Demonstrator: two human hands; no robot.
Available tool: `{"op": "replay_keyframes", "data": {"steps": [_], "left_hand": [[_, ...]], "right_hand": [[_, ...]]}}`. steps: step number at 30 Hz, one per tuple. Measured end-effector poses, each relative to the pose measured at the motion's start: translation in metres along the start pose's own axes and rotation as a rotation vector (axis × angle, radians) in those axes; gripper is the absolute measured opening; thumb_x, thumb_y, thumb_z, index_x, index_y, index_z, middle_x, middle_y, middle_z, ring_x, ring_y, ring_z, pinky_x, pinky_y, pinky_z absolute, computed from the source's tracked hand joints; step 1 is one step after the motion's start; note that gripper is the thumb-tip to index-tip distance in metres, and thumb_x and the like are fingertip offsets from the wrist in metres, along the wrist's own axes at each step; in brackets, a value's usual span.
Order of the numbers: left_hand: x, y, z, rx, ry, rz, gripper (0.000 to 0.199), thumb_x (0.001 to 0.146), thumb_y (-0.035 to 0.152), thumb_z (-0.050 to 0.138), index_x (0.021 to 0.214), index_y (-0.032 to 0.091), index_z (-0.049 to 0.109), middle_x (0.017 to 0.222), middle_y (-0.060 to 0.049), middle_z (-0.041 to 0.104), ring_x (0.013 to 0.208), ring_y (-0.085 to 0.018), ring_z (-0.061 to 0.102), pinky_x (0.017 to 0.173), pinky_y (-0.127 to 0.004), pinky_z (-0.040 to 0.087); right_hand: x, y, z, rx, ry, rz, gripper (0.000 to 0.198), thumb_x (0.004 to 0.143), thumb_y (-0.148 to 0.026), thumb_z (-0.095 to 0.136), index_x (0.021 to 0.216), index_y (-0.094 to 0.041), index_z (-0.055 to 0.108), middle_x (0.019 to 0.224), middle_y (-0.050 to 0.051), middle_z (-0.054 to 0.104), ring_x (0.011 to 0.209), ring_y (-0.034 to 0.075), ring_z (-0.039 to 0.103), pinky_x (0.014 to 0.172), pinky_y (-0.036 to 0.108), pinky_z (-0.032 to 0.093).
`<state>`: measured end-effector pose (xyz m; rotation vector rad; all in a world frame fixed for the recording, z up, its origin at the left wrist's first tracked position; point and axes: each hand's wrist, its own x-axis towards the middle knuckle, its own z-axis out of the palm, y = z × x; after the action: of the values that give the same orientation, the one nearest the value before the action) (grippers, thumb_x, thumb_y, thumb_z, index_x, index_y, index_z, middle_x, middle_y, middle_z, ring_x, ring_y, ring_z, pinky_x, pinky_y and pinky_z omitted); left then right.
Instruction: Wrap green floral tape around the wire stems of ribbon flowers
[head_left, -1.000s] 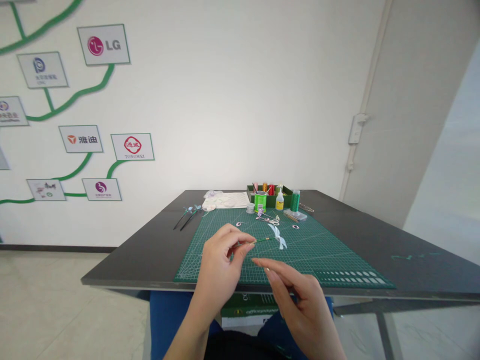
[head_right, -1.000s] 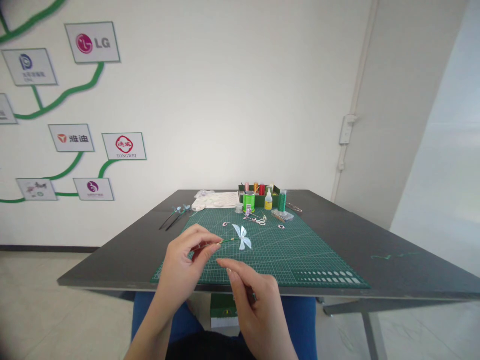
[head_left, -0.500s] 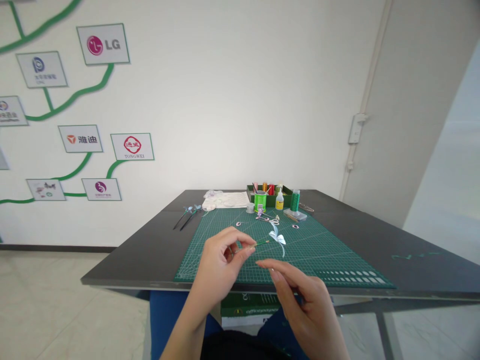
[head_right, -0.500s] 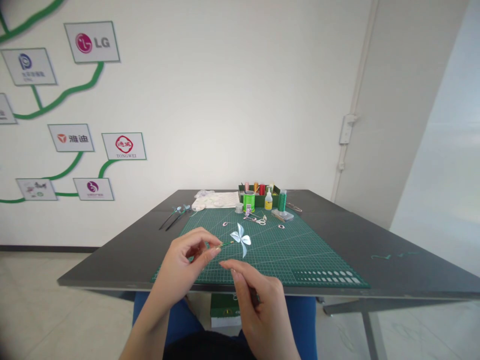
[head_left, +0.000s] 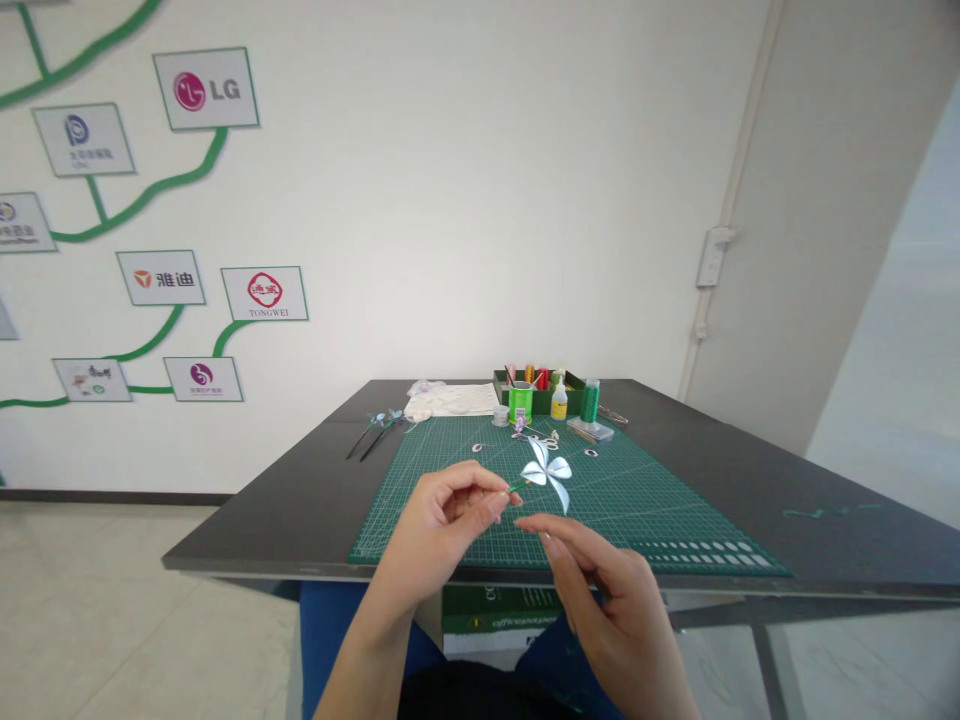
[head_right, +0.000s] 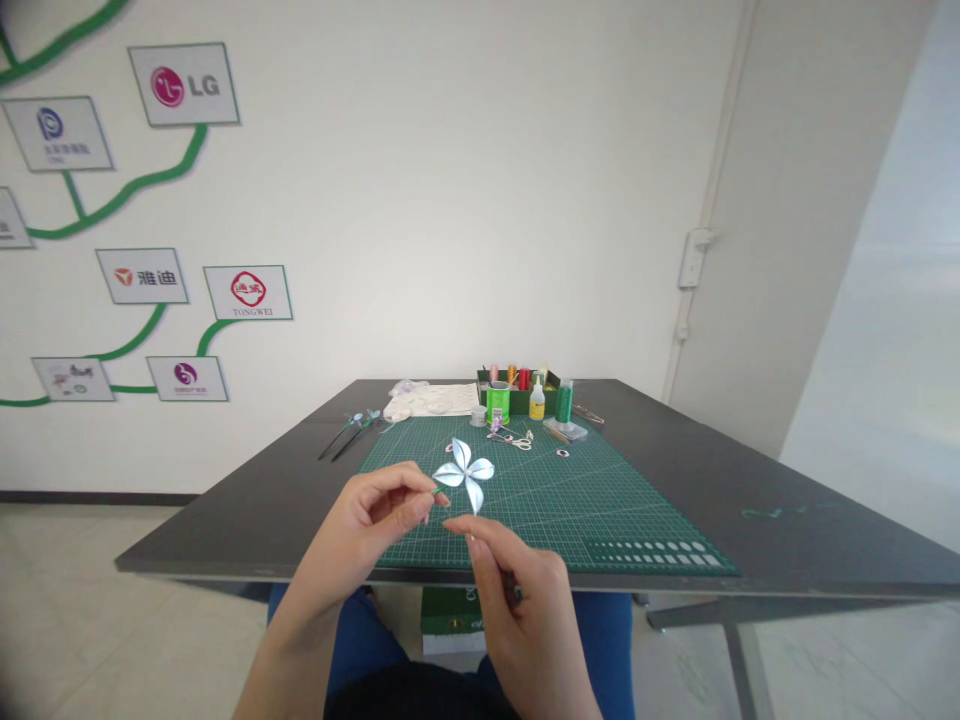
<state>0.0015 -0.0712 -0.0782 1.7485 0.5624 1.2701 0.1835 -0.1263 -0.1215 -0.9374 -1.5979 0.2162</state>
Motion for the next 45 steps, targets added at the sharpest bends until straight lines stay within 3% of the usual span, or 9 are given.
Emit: {"op": "replay_keyframes", "data": {"steps": [5,12,21,35,45], "left_hand": [[-0.0006,-0.0015,0.0008,-0.024,0.023,-0.005,0.027,0.093,0.045,0.081,0.092,0.018,0.08,0.083,-0.005,0.074,0.078,-0.017,0.064,0.073,-0.025,0.051],[0.0018,0.0039,0.0031,-0.002,0.038,0.002,0.037,0.095,0.053,0.076,0.088,0.017,0.08,0.078,-0.004,0.071,0.065,-0.012,0.053,0.062,-0.024,0.044],[0.0011,0.0035,0.0031,0.056,0.047,0.011,0.032,0.095,0.045,0.076,0.084,0.016,0.079,0.08,-0.005,0.069,0.064,-0.012,0.051,0.058,-0.023,0.037],[0.0035,-0.0024,0.0088,0.12,0.137,0.021,0.018,0.087,0.033,0.076,0.08,0.016,0.076,0.077,-0.001,0.059,0.061,-0.011,0.05,0.056,-0.023,0.041],[0.0015,0.0035,0.0094,0.248,0.167,0.092,0.015,0.089,0.029,0.074,0.08,0.018,0.078,0.08,-0.004,0.065,0.069,-0.014,0.058,0.062,-0.024,0.043]], "right_hand": [[-0.0024,0.0019,0.0021,-0.007,-0.001,0.006,0.033,0.107,-0.028,0.054,0.106,-0.017,0.086,0.053,-0.006,0.043,0.044,0.01,0.035,0.043,0.022,0.03],[-0.0047,0.0069,0.0033,0.004,-0.008,0.028,0.036,0.109,-0.032,0.053,0.111,-0.018,0.086,0.051,-0.006,0.041,0.044,0.011,0.037,0.047,0.022,0.038],[-0.0032,0.0036,0.0028,-0.007,-0.02,0.04,0.038,0.109,-0.033,0.052,0.111,-0.017,0.086,0.052,-0.004,0.049,0.044,0.011,0.04,0.044,0.023,0.034],[-0.0048,0.0012,0.0029,-0.004,-0.016,0.028,0.035,0.108,-0.031,0.053,0.111,-0.02,0.086,0.053,-0.004,0.051,0.044,0.011,0.041,0.047,0.022,0.039],[-0.0043,0.0027,0.0022,-0.023,-0.016,0.016,0.036,0.109,-0.031,0.052,0.112,-0.02,0.086,0.056,-0.002,0.056,0.044,0.011,0.041,0.046,0.022,0.039]]}}
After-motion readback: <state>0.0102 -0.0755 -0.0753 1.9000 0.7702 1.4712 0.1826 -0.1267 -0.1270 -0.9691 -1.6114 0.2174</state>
